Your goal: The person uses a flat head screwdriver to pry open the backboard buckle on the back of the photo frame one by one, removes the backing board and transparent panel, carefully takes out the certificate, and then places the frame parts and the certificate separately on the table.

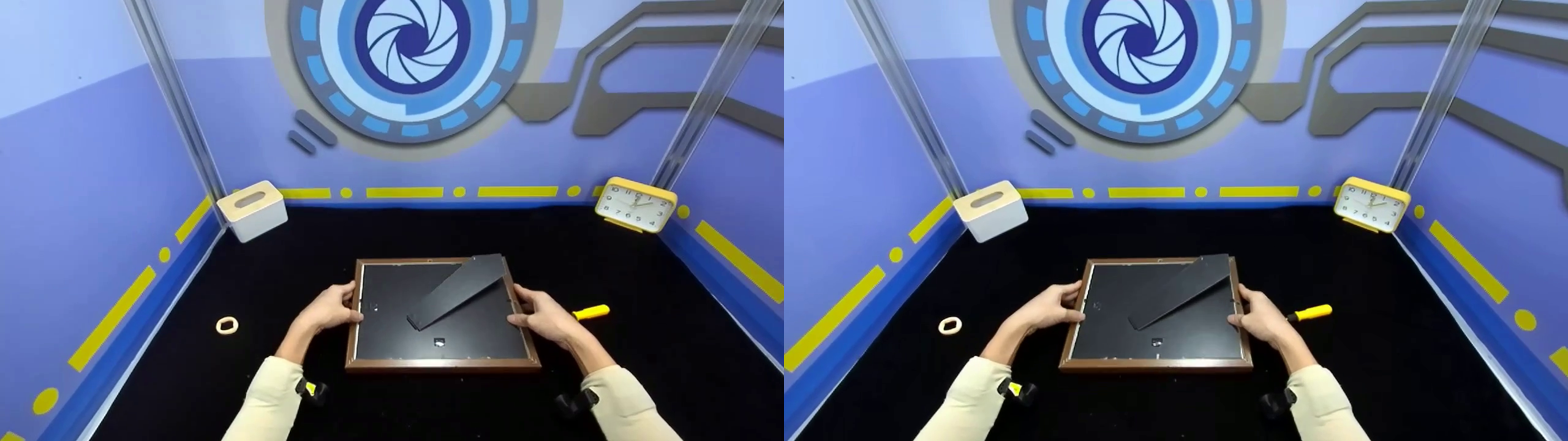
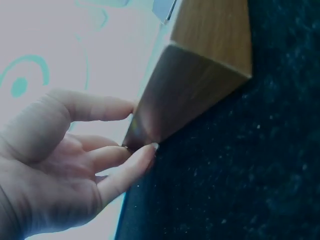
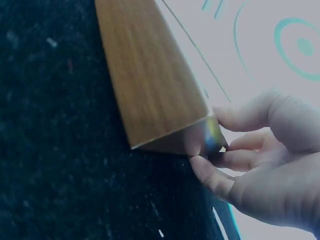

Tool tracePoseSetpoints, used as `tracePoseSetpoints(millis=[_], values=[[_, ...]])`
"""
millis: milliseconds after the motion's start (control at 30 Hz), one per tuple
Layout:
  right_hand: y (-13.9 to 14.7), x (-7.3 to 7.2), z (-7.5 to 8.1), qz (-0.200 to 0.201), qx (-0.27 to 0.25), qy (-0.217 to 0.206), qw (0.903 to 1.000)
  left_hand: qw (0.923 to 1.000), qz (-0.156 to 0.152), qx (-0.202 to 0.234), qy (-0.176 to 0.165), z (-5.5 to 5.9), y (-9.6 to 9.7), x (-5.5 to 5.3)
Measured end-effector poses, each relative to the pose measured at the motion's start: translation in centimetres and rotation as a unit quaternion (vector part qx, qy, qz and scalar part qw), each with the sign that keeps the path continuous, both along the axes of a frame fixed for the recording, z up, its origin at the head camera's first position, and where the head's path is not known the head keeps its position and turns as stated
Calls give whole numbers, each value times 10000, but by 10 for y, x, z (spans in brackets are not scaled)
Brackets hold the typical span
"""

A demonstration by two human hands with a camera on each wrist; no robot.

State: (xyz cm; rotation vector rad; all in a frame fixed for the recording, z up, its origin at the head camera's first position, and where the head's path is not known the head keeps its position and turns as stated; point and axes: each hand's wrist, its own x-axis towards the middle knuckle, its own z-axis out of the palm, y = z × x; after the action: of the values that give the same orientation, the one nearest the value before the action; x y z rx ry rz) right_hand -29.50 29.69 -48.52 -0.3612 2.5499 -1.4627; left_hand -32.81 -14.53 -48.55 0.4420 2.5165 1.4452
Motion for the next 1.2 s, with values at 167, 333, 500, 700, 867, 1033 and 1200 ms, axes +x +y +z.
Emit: tracePoseSetpoints(millis=[167,333,500,700,867,1033,1200], values=[[1,2,-3,90,345,43,9994,9995,-20,-291,-82,-4,0,3],[2,0,-2,169,331,79,9993,9994,-221,64,-253,-3,-2,2],[3,-2,-3,294,167,-23,9994,9974,-507,366,-352,-7,-7,-2],[5,-2,-5,361,-18,-152,9992,9935,-702,661,-602,-10,-9,-5],[6,-1,-3,359,-152,-285,9988,9937,-643,738,-548,-12,-5,-6],[5,0,-2,253,-193,-323,9990,9921,-487,998,-582,-16,-4,-7],[5,-2,-1,196,-85,-278,9994,9917,-399,1043,-633,-18,-6,-6]])
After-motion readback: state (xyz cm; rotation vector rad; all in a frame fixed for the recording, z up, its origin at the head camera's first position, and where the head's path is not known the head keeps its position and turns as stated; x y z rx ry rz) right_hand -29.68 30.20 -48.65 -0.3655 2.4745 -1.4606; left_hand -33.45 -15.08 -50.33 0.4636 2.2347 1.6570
